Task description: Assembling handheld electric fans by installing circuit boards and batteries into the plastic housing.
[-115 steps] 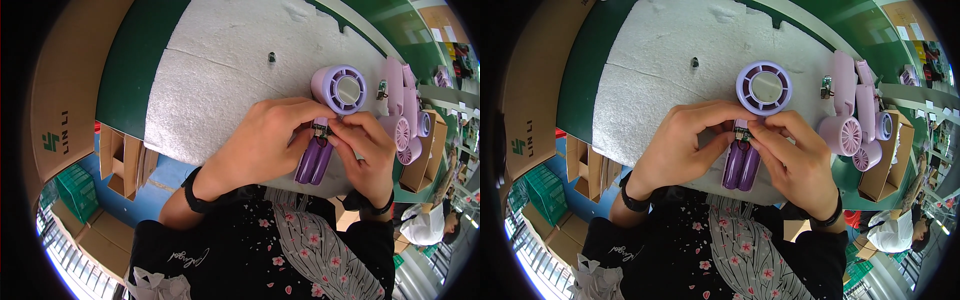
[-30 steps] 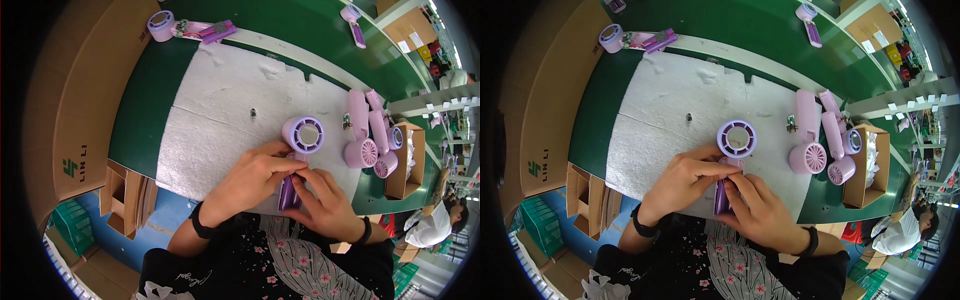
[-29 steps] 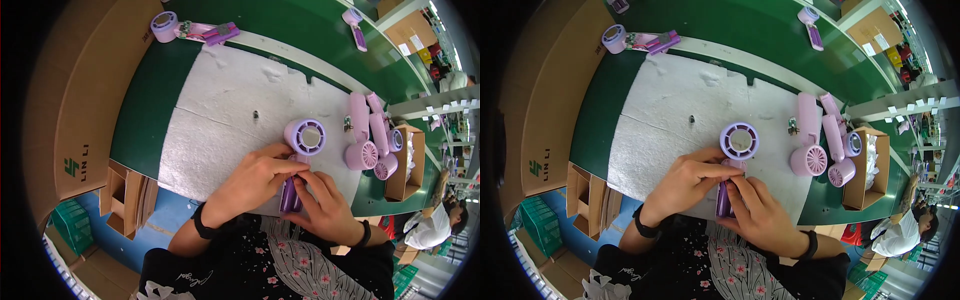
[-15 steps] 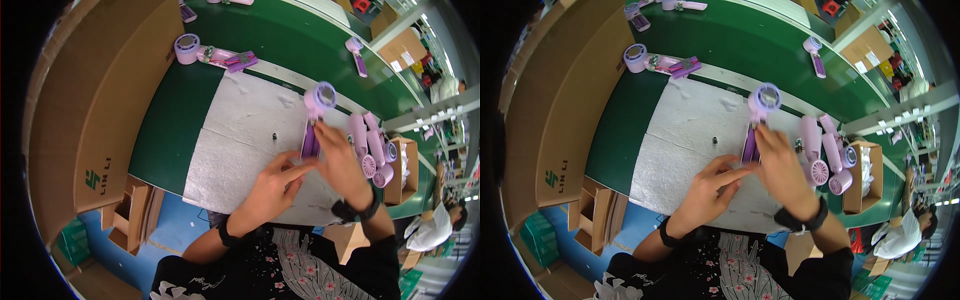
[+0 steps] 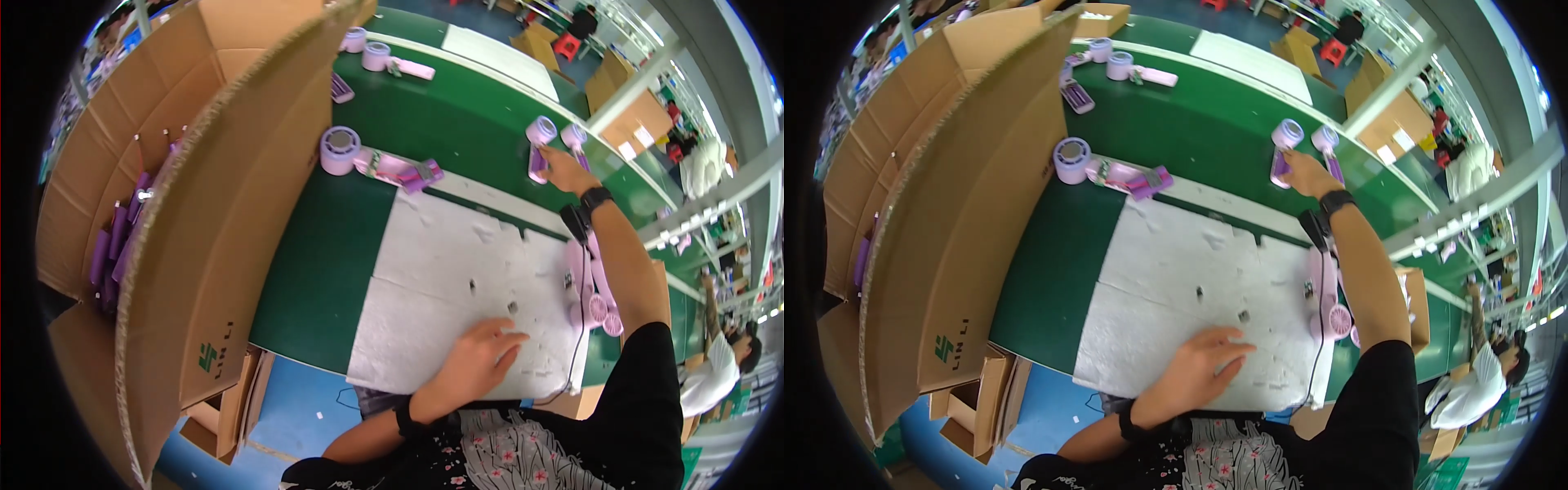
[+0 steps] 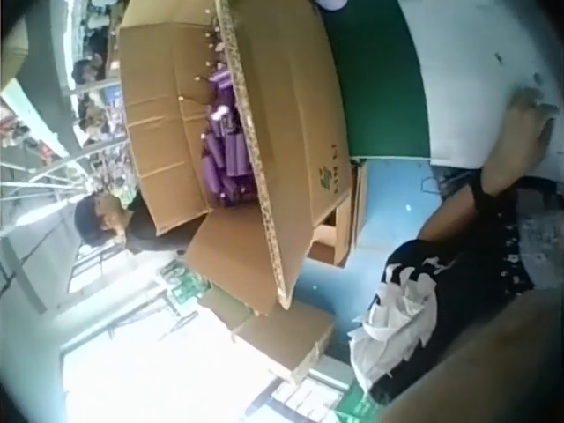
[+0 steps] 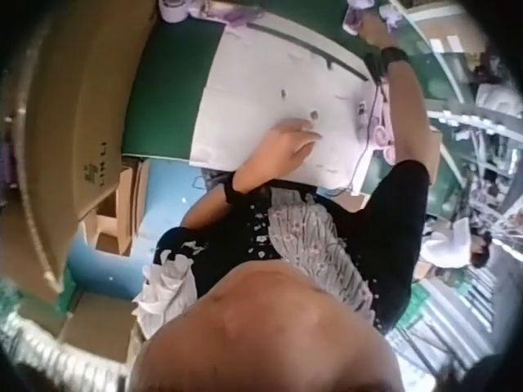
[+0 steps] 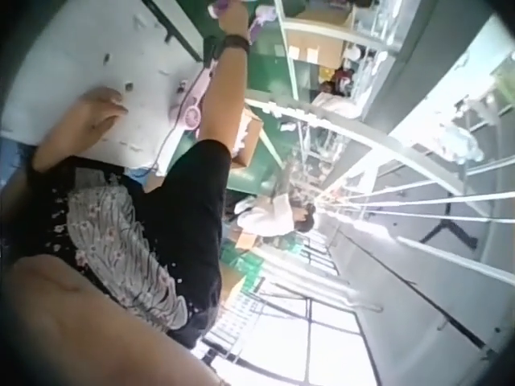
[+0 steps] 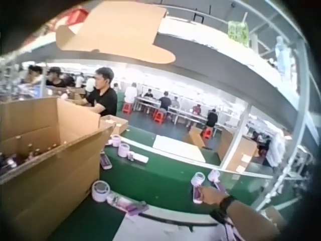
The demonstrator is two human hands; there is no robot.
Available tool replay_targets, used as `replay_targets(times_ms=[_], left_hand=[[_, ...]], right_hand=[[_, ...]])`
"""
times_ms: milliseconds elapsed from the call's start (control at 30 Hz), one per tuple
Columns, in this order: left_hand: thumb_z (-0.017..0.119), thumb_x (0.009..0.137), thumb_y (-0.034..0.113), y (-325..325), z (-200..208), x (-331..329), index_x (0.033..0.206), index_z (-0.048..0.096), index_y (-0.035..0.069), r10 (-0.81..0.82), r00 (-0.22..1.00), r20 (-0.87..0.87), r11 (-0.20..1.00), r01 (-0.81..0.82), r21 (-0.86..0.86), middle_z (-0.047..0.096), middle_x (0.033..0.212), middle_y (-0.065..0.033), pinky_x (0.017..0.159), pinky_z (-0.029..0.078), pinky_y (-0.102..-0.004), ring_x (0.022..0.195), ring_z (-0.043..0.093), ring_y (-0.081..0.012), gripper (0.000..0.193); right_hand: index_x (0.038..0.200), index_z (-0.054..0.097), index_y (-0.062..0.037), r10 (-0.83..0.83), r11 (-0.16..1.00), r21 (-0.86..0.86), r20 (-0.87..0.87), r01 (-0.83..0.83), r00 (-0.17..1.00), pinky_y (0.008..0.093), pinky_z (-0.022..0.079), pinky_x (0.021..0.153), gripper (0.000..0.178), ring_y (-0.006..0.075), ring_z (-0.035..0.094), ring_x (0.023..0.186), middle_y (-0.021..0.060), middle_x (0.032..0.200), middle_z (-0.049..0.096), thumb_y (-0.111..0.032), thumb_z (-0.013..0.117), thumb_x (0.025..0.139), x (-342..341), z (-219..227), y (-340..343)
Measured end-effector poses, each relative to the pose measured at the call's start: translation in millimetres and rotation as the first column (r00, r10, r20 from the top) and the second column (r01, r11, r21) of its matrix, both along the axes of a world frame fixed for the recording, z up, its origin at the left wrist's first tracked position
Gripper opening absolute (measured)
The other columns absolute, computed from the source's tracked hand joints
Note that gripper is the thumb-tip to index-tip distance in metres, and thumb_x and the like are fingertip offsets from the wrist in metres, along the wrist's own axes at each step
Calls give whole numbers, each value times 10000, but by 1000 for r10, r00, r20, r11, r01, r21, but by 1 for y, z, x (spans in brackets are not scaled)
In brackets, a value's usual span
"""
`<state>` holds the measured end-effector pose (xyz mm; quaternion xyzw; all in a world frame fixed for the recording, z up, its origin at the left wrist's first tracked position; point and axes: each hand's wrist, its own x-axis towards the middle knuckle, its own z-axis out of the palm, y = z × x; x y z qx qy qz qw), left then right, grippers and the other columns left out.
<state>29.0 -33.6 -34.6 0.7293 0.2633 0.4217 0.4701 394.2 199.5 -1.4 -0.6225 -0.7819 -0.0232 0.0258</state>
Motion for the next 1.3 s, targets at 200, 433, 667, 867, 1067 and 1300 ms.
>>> replay_targets(times_ms=[200,433,667,867,1067,1300], left_hand=[[699,834,62,-3,0,-8,1019,717,73,-45,999,8,999,45,-2,664,1052,-127,789,545,-364,898,656,-302,187],[697,844,80,1,10,-3,999,706,71,-120,992,-26,990,118,-71,662,991,-105,800,538,-364,896,651,-294,155],[692,851,75,3,17,2,984,697,54,-141,988,57,978,148,-145,658,968,-101,796,534,-370,883,646,-286,135],[687,858,68,0,15,1,991,690,50,-144,985,97,975,158,-156,655,958,-106,791,531,-387,877,643,-291,134],[676,862,52,2,16,-3,1016,690,44,-197,978,75,964,207,-166,657,974,-118,815,531,-388,882,645,-308,156],[677,895,88,6,16,-3,1258,594,54,146,963,225,952,-75,-296,562,1243,-205,841,537,-368,1057,616,-334,374]], right_hand=[[1062,672,62,-133,926,-332,159,180,978,449,515,856,417,392,666,957,252,1002,693,-228,756,774,-16,45,32],[836,711,18,-67,975,-194,218,111,974,475,520,688,308,343,691,773,214,788,695,-290,722,837,-78,61,121],[1190,627,-93,148,924,366,-80,-109,986,472,445,1032,369,420,583,1145,221,1245,619,-318,627,898,-145,-34,237],[1124,671,-128,-241,970,9,-36,241,970,491,496,942,297,424,617,1078,200,1211,645,-324,596,914,-174,-11,222],[819,671,-2,-12,983,-182,-23,8,1000,468,489,642,347,387,636,707,227,745,636,-336,595,870,-177,72,102],[731,643,-34,30,914,-406,38,-12,999,462,480,561,317,384,624,607,193,639,600,-325,616,854,-192,118,-120]])
